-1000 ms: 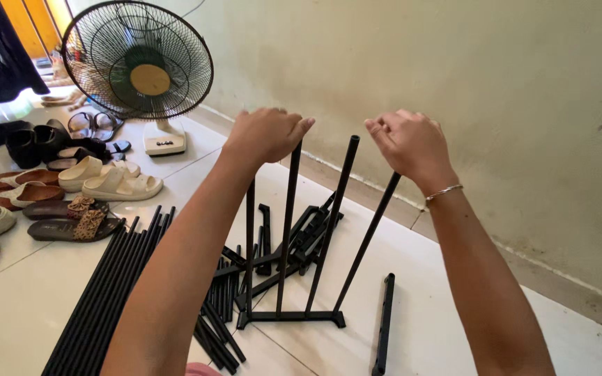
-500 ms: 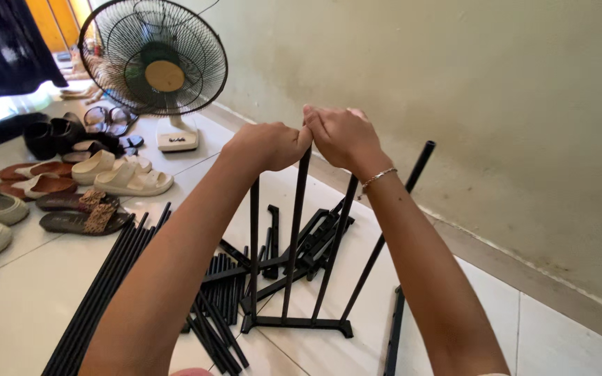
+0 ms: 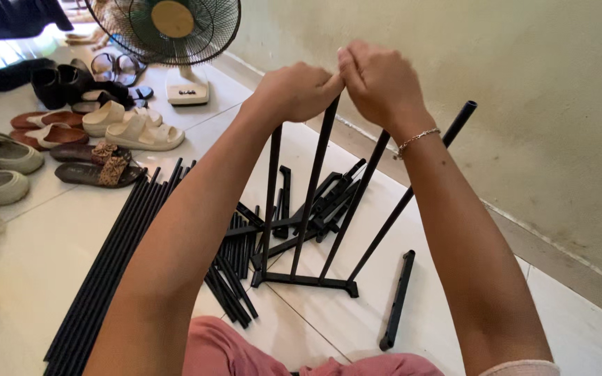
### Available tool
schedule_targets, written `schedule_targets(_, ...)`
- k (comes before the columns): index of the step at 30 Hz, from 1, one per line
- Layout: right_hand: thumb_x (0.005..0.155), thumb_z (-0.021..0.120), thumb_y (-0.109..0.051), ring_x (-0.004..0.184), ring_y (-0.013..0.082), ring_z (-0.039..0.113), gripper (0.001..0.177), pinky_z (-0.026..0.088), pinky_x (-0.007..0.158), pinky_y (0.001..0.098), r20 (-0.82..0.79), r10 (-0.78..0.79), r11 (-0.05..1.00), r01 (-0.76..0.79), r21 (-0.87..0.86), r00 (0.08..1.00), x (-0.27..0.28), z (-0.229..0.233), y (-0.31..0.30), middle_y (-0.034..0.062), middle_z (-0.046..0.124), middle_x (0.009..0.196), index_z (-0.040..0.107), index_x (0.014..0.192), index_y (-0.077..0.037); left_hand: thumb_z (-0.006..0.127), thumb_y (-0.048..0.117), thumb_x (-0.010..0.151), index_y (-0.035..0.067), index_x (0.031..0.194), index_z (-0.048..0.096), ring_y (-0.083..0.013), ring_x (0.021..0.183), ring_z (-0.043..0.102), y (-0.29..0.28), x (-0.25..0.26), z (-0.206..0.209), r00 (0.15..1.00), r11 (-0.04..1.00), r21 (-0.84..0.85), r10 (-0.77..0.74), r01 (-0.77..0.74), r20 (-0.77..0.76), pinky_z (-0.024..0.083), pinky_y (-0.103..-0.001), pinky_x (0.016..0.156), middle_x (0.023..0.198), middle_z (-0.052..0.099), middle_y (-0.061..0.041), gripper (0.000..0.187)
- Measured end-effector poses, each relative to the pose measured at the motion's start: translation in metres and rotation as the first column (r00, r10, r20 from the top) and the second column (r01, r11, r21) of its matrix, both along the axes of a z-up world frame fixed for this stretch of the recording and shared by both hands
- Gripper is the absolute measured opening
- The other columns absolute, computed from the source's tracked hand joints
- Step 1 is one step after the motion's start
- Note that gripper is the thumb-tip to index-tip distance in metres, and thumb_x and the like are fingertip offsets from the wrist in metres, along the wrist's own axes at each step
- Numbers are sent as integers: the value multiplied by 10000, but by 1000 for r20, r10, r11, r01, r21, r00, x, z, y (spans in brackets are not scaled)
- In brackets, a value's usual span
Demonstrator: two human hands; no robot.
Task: The person assembles a black metal rack by inserting vertical rods into a base frame and attaching a horizontal top bar. They repeat this process to build multiple rack units, placing completed frames on the floor.
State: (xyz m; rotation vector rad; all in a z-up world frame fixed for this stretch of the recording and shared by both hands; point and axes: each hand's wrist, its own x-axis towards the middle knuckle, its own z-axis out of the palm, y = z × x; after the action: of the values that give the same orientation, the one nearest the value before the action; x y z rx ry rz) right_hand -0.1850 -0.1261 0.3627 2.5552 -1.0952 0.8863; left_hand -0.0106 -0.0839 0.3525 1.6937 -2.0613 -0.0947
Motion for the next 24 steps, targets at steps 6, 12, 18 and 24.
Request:
schedule_targets(6,1167,444,-370,737,159,672,423,550,638,322,494,513,845,-513,-150,702,26,-18,3,75,668,807,638,990,-38,514,301,973,20,890,675,-161,558,631,-11,13,-25,717,884,-459,-263,-89,-646,517,-346,554,629,642,-93,335)
schedule_targets(12,1092,406,-511,451,85,342,486,285,394,265,910,107,586,-765,268,400,52,-62,36,-29,400,590,424,754,-163,445,423,1105,71,758,511,-64,541,473,-1,15,-61,431,837,-515,-401,-187,-808,395,-273,472,615,484,34,498)
schedule_targets(18,1106,447,-494,454,80,223,514,182,397,270,927,180,317,-912,261,328,46,-61,47,-36,299,578,339,733,-157,429,476,1133,101,837,449,-71,548,381,-7,8,-65,299,809,-586,-567,29,-768,364,-268,452,689,385,35,478)
schedule_targets(24,1125,457,-456,440,76,209,518,168,409,276,947,119,79,-954,290,298,27,-59,37,-33,274,562,321,725,-156,383,446,1050,156,779,489,-90,375,411,-9,16,-65,233,925,-361,-379,120,-895,326,-290,324,543,474,25,411)
